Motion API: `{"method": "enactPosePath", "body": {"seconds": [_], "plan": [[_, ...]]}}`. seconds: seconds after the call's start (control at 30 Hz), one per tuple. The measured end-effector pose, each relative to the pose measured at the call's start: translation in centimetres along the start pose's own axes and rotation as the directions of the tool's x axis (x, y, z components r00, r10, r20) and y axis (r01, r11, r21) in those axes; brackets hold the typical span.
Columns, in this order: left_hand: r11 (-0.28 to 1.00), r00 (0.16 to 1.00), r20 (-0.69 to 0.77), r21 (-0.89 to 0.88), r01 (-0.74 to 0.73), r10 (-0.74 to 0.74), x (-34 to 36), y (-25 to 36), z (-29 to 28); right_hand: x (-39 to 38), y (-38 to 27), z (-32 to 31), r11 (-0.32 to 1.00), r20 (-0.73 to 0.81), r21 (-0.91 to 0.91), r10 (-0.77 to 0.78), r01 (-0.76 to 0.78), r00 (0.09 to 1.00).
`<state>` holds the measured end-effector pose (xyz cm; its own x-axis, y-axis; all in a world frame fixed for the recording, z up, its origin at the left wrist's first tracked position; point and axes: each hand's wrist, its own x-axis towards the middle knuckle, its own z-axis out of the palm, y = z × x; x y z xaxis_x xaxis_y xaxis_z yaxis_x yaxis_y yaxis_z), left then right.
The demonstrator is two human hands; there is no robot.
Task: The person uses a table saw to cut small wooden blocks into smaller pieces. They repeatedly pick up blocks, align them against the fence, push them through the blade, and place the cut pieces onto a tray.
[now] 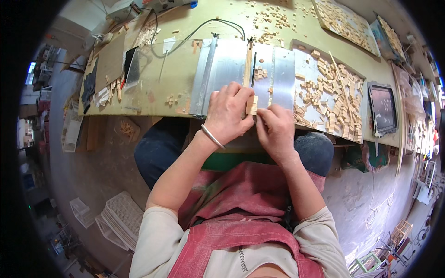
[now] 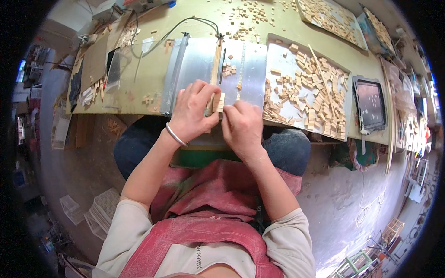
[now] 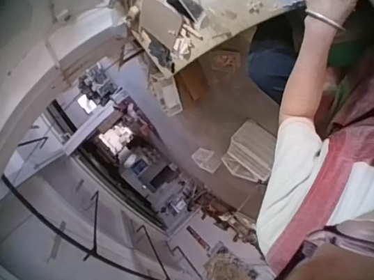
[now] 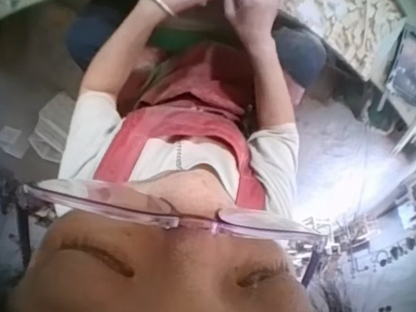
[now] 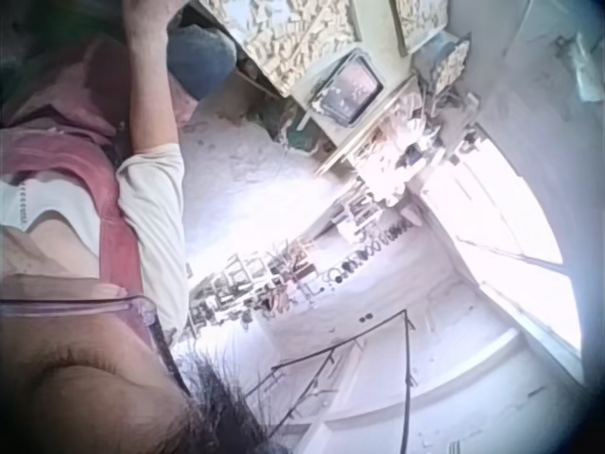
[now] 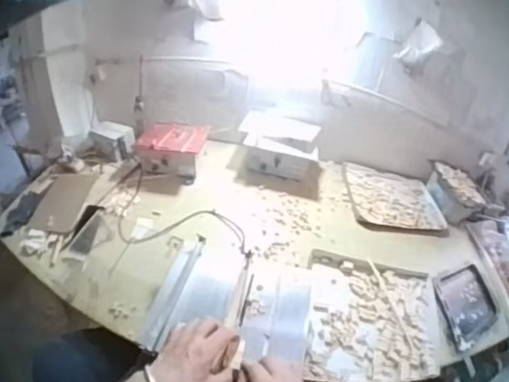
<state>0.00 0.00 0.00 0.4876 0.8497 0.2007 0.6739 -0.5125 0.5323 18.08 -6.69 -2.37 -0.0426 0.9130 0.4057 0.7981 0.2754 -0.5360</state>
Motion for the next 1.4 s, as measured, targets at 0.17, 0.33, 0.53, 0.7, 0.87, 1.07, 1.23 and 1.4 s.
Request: {"method": "enactPosePath", "body": {"seconds": [0.17,0.33,0.53,0.7,0.87,1.07,1.23,1.4], "plan": [[0.999,1.0,-0.002,0.031,-0.011,0.012,0.1,-0.8,-0.9,0.8,-0.3,0.8,0.995,-0.038,0.092,0.036,-0.033,0.999],[1.0,1.0,-0.011,0.01,-0.009,0.009,0.1,-1.1,-0.8,0.9,0.1,0.4,0.993,0.101,0.121,0.001,-0.013,0.995],[1.0,1.0,0.004,-0.013,-0.001,0.001,0.1,-1.1,-0.8,2.2,0.9,-1.3,0.995,0.215,0.09,0.015,-0.035,0.977],[1.0,1.0,0.004,-0.017,0.003,-0.003,0.0,-1.0,-0.7,2.7,2.1,-1.4,0.99,0.242,0.136,-0.006,-0.028,0.97],[0.997,0.994,-0.112,-0.068,-0.019,0.011,-0.7,-0.2,-0.8,2.9,2.0,-1.6,0.992,0.247,0.122,-0.004,-0.027,0.969],[0.989,0.988,-0.083,0.09,-0.121,0.129,-3.6,0.8,-1.4,2.6,2.0,-1.7,0.992,0.244,0.124,0.006,-0.037,0.97],[0.985,0.988,-0.079,0.117,-0.126,0.135,-3.7,1.0,-1.2,2.7,2.0,-1.8,0.992,0.258,0.117,0.016,-0.047,0.966],[0.986,0.989,-0.067,0.112,-0.125,0.133,-3.8,1.0,-1.3,2.9,2.1,-1.9,0.991,0.277,0.127,0.004,-0.041,0.961]]}}
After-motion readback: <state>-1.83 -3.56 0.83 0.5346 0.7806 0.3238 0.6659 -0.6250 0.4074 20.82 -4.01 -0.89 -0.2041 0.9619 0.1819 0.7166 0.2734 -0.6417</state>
